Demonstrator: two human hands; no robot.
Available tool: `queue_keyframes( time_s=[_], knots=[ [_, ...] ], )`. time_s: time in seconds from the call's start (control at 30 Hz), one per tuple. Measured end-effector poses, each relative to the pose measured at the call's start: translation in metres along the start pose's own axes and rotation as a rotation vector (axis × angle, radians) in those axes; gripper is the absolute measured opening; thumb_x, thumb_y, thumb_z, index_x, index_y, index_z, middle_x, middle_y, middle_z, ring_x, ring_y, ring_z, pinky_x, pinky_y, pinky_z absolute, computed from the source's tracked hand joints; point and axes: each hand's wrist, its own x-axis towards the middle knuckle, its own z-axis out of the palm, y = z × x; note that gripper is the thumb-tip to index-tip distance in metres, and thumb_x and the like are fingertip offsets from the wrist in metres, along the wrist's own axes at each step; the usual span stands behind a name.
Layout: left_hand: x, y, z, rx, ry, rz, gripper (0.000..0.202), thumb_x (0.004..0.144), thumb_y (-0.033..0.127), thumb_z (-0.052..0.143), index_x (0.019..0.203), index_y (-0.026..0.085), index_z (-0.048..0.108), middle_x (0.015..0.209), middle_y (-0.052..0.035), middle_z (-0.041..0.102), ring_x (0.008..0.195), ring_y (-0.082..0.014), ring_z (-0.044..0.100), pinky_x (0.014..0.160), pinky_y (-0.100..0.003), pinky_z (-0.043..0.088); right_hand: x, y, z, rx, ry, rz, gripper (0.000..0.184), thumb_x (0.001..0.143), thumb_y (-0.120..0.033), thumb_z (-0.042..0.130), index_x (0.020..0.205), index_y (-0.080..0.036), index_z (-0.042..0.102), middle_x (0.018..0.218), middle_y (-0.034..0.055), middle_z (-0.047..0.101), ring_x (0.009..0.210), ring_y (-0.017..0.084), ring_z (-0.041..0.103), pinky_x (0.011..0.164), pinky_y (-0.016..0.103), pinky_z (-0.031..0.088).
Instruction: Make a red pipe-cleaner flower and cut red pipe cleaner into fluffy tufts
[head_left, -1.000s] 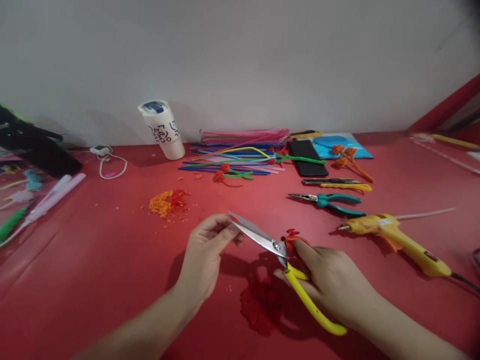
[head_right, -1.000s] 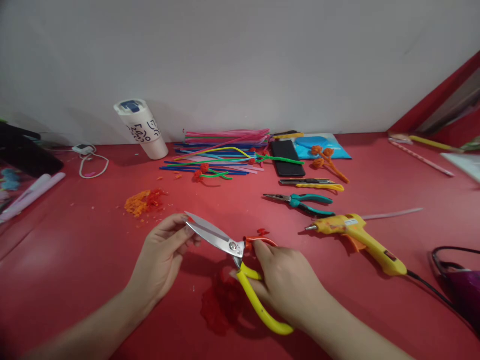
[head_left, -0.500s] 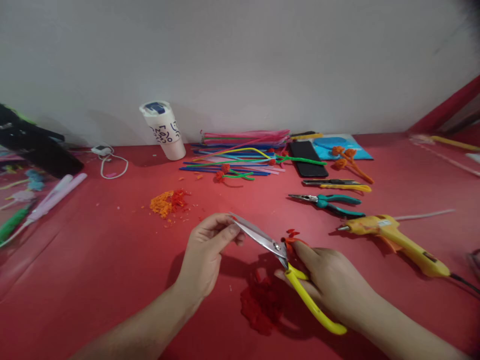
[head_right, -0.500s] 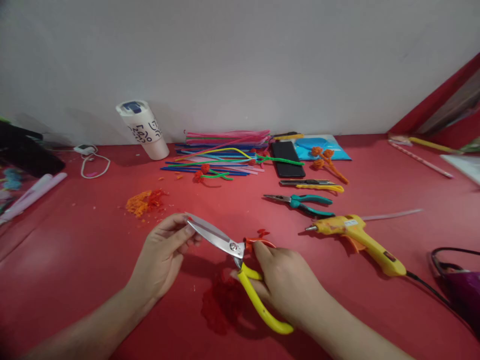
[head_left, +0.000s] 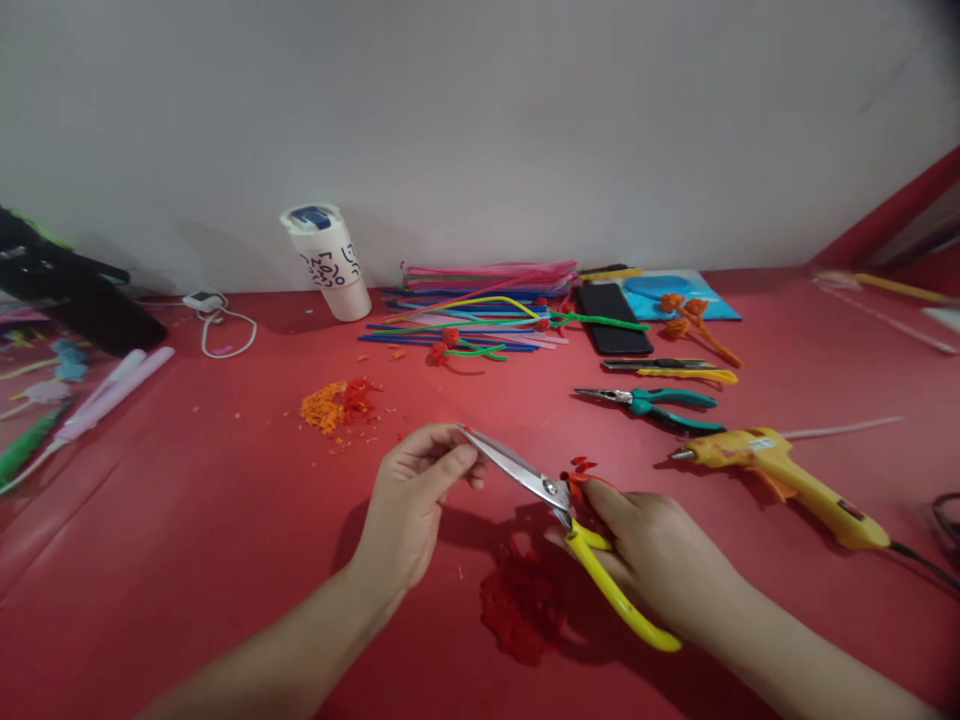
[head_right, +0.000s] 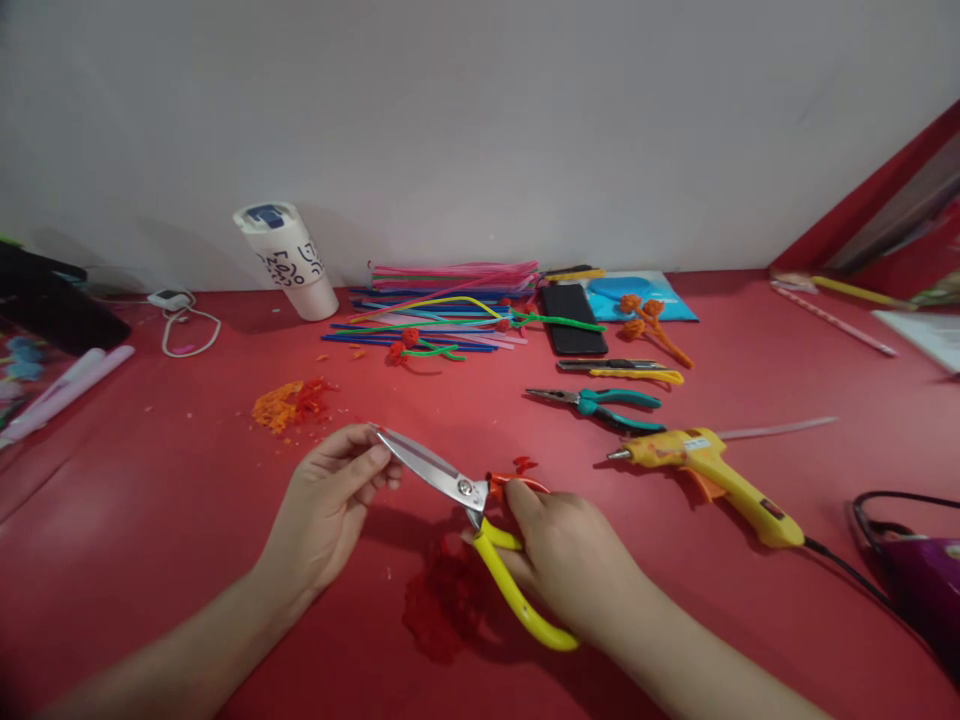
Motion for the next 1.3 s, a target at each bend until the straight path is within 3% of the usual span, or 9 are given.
queue_keyframes(
  time_s=[0.1, 0.2, 0.3, 0.53, 0.63, 0.87, 1.0, 1.13, 1.3],
  knots=[
    [0.000, 0.000, 0.001, 0.016, -0.021, -0.047, 0.004, 0.067, 0.013, 0.067, 0.069, 0.016, 0.065, 0.063, 0.0023, 0.063, 0.056, -0.0061, 0.056, 0.054, -0.016, 0.045, 0.006, -0.005, -0.006, 0.193, -0.036, 0.130, 0.034, 0.080, -0.049, 0.041, 0.060, -0.023, 0.036, 0.043, -0.0017, 0.047, 0.036, 0.012, 0.042, 0.039, 0.023, 0.024],
    [-0.002, -0.003, 0.001, 0.071, -0.107, -0.197, 0.003, 0.069, 0.016, 0.066, 0.071, 0.015, 0.063, 0.064, 0.0005, 0.065, 0.055, -0.0068, 0.056, 0.054, -0.018, 0.044, 0.015, -0.016, -0.014, 0.602, -0.083, 0.327, 0.029, 0.076, -0.047, 0.045, 0.061, -0.021, 0.042, 0.047, -0.0044, 0.043, 0.039, 0.010, 0.042, 0.039, 0.021, 0.030],
    [-0.004, -0.007, 0.002, 0.138, -0.213, -0.353, 0.006, 0.071, 0.020, 0.064, 0.073, 0.015, 0.062, 0.063, -0.0008, 0.064, 0.055, -0.0073, 0.056, 0.054, -0.018, 0.043, 0.023, -0.024, -0.016, 0.973, -0.107, 0.496, 0.026, 0.074, -0.045, 0.048, 0.076, -0.019, 0.050, 0.043, -0.0085, 0.040, 0.033, 0.008, 0.039, 0.035, 0.020, 0.032],
    [-0.006, -0.011, 0.005, 0.206, -0.343, -0.490, 0.011, 0.068, 0.023, 0.066, 0.070, 0.014, 0.062, 0.061, -0.0005, 0.061, 0.053, -0.0074, 0.052, 0.054, -0.020, 0.039, 0.023, -0.021, 0.002, 1.270, -0.126, 0.412, 0.022, 0.075, -0.040, 0.052, 0.074, -0.019, 0.046, 0.035, -0.0113, 0.040, 0.028, 0.006, 0.037, 0.033, 0.018, 0.032],
    [-0.007, -0.010, 0.007, 0.273, -0.353, -0.465, 0.011, 0.068, 0.024, 0.064, 0.070, 0.014, 0.062, 0.061, 0.0003, 0.060, 0.054, -0.0078, 0.052, 0.055, -0.020, 0.039, 0.022, -0.022, 0.000, 1.235, -0.165, 0.437, 0.017, 0.074, -0.035, 0.051, 0.070, -0.019, 0.046, 0.034, -0.0114, 0.039, 0.028, 0.006, 0.038, 0.033, 0.017, 0.032],
    [-0.012, -0.011, 0.014, 0.544, -0.282, -0.229, 0.005, 0.065, 0.019, 0.063, 0.067, 0.015, 0.061, 0.057, 0.0033, 0.057, 0.053, -0.0086, 0.050, 0.055, -0.021, 0.040, 0.025, -0.036, -0.020, 1.040, -0.164, 0.557, 0.015, 0.069, -0.032, 0.050, 0.064, -0.020, 0.043, 0.037, -0.0111, 0.033, 0.030, 0.006, 0.035, 0.033, 0.016, 0.027],
    [-0.009, -0.011, 0.010, 0.479, -0.169, -0.234, 0.009, 0.066, 0.021, 0.063, 0.070, 0.014, 0.061, 0.056, 0.0019, 0.058, 0.051, -0.0092, 0.052, 0.053, -0.022, 0.042, 0.022, -0.027, -0.019, 0.916, -0.117, 0.440, 0.024, 0.073, -0.042, 0.050, 0.066, -0.020, 0.044, 0.048, -0.0073, 0.040, 0.039, 0.007, 0.039, 0.039, 0.019, 0.030],
    [-0.002, -0.004, 0.005, 0.348, -0.009, -0.127, 0.011, 0.065, 0.021, 0.066, 0.071, 0.014, 0.061, 0.059, 0.0014, 0.059, 0.052, -0.0080, 0.052, 0.052, -0.020, 0.042, 0.015, -0.014, -0.019, 0.504, -0.119, 0.314, 0.031, 0.068, -0.048, 0.057, 0.069, -0.021, 0.043, 0.056, -0.0043, 0.046, 0.047, 0.010, 0.041, 0.044, 0.021, 0.029],
    [0.002, 0.003, 0.002, 0.200, 0.047, -0.052, 0.008, 0.068, 0.019, 0.065, 0.063, 0.015, 0.059, 0.056, 0.0031, 0.056, 0.052, -0.0061, 0.048, 0.050, -0.017, 0.039, 0.009, -0.010, -0.018, 0.133, -0.163, 0.207, 0.029, 0.075, -0.049, 0.050, 0.075, -0.021, 0.041, 0.057, 0.0000, 0.055, 0.046, 0.015, 0.050, 0.044, 0.024, 0.026]
  ],
)
